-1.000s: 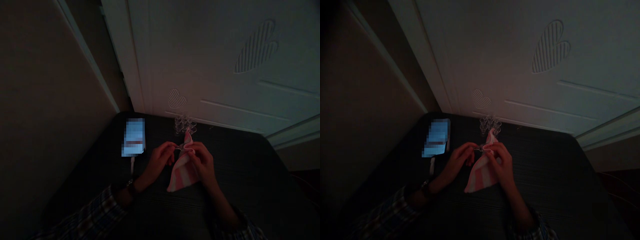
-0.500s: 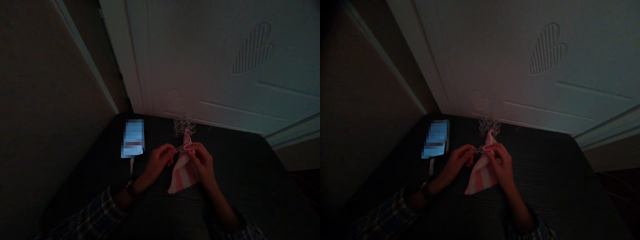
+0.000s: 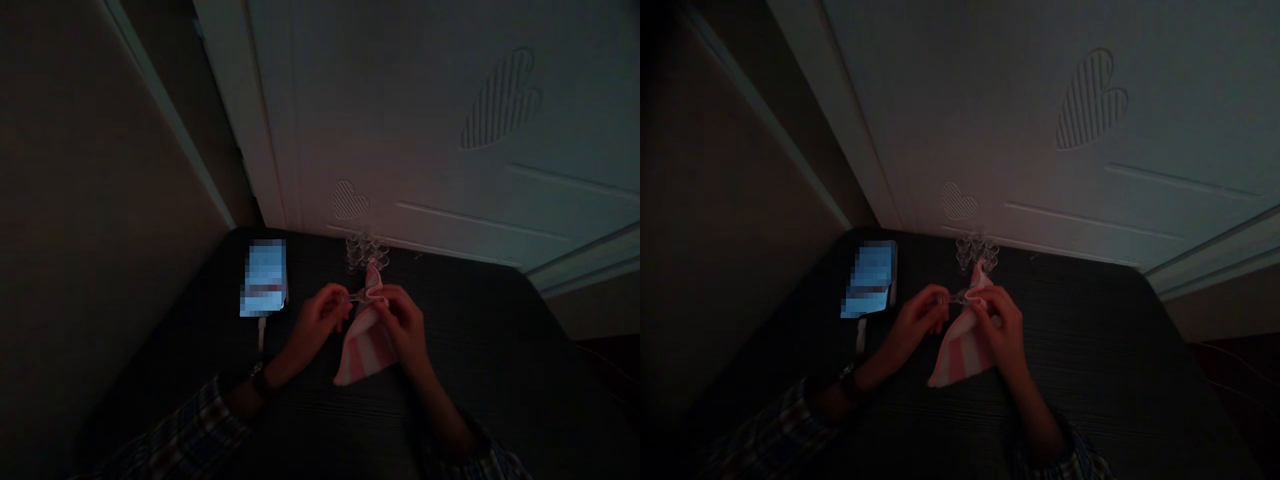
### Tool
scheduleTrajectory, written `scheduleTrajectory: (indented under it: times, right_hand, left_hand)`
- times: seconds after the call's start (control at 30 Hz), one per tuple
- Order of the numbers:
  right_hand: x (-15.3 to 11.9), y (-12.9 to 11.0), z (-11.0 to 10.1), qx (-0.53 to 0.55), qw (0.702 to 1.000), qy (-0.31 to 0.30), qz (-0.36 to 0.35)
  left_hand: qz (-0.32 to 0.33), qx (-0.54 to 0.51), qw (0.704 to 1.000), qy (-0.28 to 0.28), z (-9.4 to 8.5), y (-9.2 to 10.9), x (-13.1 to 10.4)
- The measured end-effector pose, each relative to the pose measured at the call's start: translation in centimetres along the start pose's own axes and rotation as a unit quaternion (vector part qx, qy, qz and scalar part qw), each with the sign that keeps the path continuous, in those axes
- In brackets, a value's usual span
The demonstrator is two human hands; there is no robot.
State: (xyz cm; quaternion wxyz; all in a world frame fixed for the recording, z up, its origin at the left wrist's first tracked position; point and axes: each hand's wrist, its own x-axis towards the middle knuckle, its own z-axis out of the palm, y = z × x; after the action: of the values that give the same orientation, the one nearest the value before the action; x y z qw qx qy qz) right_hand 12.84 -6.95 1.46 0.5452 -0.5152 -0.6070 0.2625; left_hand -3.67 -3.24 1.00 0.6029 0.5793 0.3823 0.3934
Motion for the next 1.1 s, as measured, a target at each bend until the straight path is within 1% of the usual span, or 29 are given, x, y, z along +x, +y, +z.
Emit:
scheduleTrajectory:
  times: [0.07, 0.17, 0.27, 0.43, 0.63, 0.8, 0.97, 1.1]
  right_hand:
    - [-0.04, -0.12, -0.05, 0.011, 1.0, -0.009, -0.004]
    - [-0.13, -0.4, -0.11, 0.023, 0.999, -0.033, -0.02]
    - [-0.15, -0.51, -0.09, 0.018, 0.999, -0.046, -0.018]
    - [-0.03, -0.14, 0.07, 0.002, 0.999, -0.036, -0.01]
    - [-0.12, -0.04, 0.05, -0.001, 1.0, -0.017, 0.013]
    - [-0.12, 0.02, 0.05, 0.006, 1.0, -0.009, 0.025]
    - [-0.13, 0.26, 0.11, 0.026, 0.999, -0.006, 0.023]
    - [-0.16, 0.15, 0.07, 0.023, 0.999, -0.006, 0.025]
  left_hand:
    - [-0.011, -0.005, 1.0, -0.008, -0.15, -0.29, 0.13]
    - [-0.048, -0.029, 0.998, -0.014, -0.29, -0.83, 0.45]
    - [-0.076, -0.05, 0.996, -0.013, -0.32, -1.04, 0.66]
    - [-0.047, -0.067, 0.996, -0.021, -0.16, -0.38, 0.43]
    - [-0.023, -0.048, 0.998, -0.032, -0.06, -0.15, 0.37]
    - [-0.032, -0.025, 0.999, -0.024, -0.25, -0.47, 0.5]
    - [-0.026, -0.003, 0.999, -0.034, -0.36, -0.56, 0.45]
    - [-0.031, -0.025, 0.998, -0.041, -0.2, -0.52, 0.41]
